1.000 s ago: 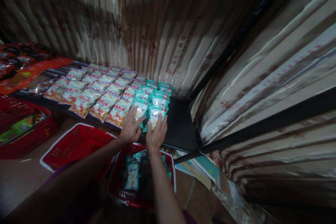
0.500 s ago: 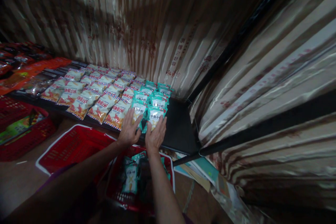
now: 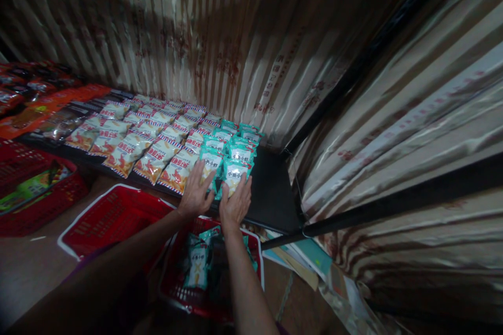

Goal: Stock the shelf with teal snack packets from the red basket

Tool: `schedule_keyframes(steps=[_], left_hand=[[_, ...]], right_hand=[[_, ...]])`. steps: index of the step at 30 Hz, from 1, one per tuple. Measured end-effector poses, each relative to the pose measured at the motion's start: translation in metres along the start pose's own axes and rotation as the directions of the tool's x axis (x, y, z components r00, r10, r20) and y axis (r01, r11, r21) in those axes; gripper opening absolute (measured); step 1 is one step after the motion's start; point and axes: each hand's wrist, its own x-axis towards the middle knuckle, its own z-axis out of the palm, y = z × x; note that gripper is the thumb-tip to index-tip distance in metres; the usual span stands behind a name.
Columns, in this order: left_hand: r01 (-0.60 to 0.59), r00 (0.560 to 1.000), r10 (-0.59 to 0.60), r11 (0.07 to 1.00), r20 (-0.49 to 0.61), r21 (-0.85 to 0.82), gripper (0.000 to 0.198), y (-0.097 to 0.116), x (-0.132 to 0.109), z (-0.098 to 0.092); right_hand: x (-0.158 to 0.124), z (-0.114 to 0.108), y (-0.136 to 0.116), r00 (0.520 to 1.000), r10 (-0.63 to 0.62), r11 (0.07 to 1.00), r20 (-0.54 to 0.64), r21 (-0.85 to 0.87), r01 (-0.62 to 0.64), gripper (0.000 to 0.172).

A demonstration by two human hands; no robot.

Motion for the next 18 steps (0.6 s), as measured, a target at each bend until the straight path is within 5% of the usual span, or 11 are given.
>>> schedule_keyframes(steps=[18], left_hand=[[-0.016,1.000,0.016,1.000,0.000,0.019,0.060,-0.0012,-0.0025,-0.0069]], right_hand=[[-0.0033,0.0003,0.0043,1.000,-0.028,0.999,0.013,-0.022,0.028,0.073]])
